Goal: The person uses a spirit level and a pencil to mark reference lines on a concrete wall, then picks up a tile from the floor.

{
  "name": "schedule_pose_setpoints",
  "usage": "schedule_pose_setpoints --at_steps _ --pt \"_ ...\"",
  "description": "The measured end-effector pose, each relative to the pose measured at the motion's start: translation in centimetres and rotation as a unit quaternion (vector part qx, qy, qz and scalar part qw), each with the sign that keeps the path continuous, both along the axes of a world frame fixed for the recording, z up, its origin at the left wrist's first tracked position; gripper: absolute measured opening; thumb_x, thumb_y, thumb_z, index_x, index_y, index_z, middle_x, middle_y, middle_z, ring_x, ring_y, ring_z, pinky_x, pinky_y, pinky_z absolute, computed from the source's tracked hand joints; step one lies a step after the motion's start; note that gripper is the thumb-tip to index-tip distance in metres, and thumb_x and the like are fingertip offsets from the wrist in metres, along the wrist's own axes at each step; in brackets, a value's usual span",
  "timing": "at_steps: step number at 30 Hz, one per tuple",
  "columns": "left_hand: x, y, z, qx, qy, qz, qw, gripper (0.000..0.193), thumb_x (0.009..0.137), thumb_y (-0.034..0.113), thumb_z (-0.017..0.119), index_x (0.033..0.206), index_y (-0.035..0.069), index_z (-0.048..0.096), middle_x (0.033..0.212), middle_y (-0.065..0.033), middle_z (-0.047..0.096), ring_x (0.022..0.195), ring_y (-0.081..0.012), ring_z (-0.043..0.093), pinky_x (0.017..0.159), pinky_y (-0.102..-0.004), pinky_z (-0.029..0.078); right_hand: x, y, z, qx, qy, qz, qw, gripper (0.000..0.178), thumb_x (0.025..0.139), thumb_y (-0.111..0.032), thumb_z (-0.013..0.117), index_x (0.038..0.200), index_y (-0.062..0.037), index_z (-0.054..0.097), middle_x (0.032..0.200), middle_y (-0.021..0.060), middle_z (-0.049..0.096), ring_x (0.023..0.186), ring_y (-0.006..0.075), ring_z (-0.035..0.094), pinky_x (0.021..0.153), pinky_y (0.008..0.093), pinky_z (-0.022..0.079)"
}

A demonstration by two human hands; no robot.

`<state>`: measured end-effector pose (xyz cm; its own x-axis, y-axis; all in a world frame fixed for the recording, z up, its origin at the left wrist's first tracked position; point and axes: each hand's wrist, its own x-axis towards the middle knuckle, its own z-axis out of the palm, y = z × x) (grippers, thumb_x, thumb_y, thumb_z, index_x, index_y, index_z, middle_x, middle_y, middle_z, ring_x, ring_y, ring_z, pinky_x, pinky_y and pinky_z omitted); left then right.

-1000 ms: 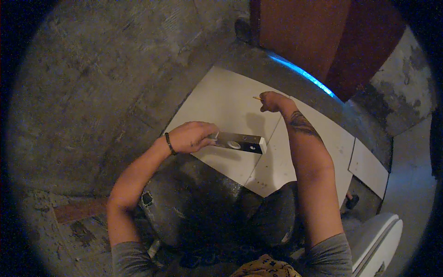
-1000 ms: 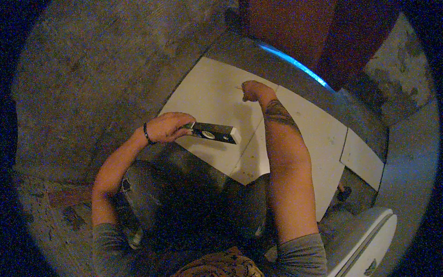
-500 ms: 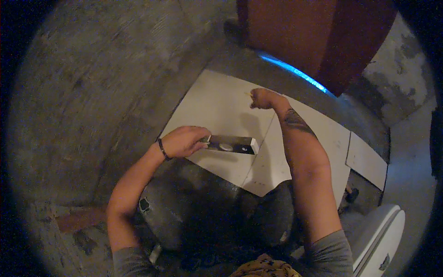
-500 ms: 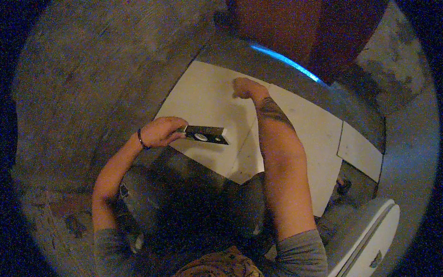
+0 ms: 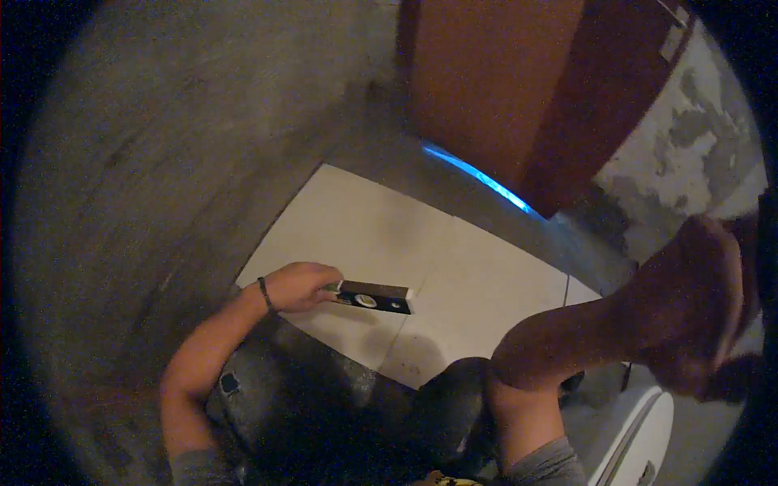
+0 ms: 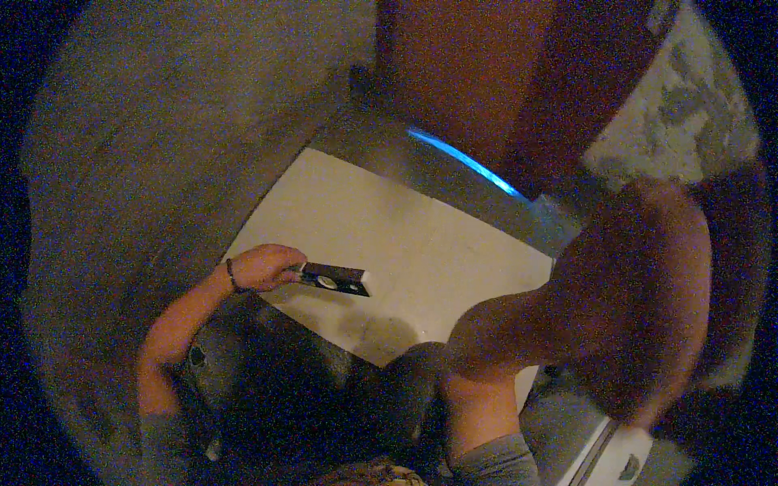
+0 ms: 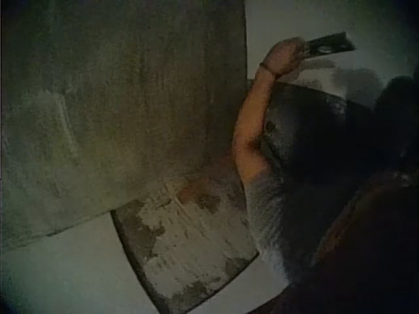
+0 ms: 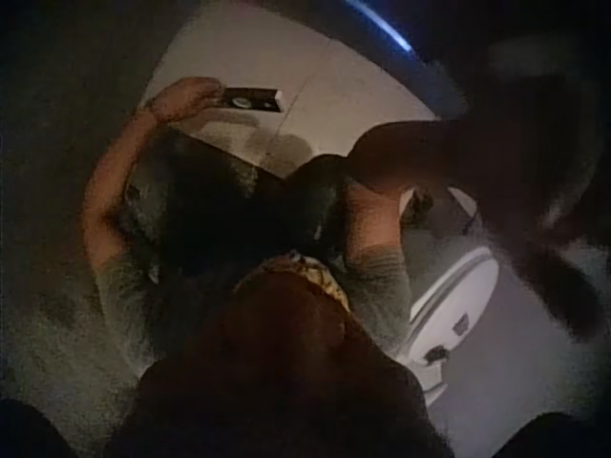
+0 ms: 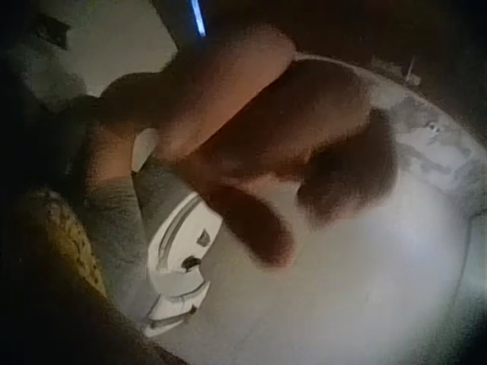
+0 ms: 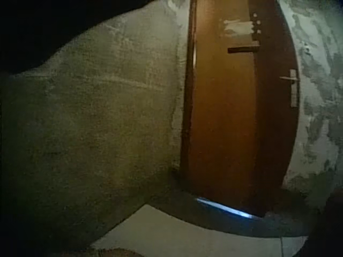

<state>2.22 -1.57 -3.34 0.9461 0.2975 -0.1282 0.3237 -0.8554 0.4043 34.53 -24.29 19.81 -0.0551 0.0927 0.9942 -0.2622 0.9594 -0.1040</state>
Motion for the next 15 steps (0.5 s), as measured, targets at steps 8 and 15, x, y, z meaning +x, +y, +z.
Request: schedule_pose_setpoints --at_steps 8,15 --pt "0.7 -0.5 1.6 0.001 0.037 -0.004 0.999 0.03 0.087 0.024 0.058 0.11 0.005 0.055 0.102 -0.0181 0.061 0.096 -0.0386 0.058 0.083 -0.0457 0.047 0.3 -3.9 0.0 0.016 -0.002 -0.072 0.997 0.038 0.087 -0.026 0.054 0.113 0.002 0.058 0.123 0.0177 0.051 0.104 0.028 0.056 0.084 0.0333 0.048" --pt "-0.4 -1.3 0.6 0.008 0.0 0.021 1.0 0.033 0.087 0.026 0.059 0.113 0.005 0.055 0.103 -0.0189 0.061 0.098 -0.0395 0.058 0.085 -0.0464 0.047 -0.4 -5.0 -1.1 -0.004 0.003 -0.096 0.995 0.037 0.086 -0.026 0.057 0.111 0.001 0.059 0.119 0.0156 0.053 0.1 0.0264 0.057 0.083 0.0329 0.048"
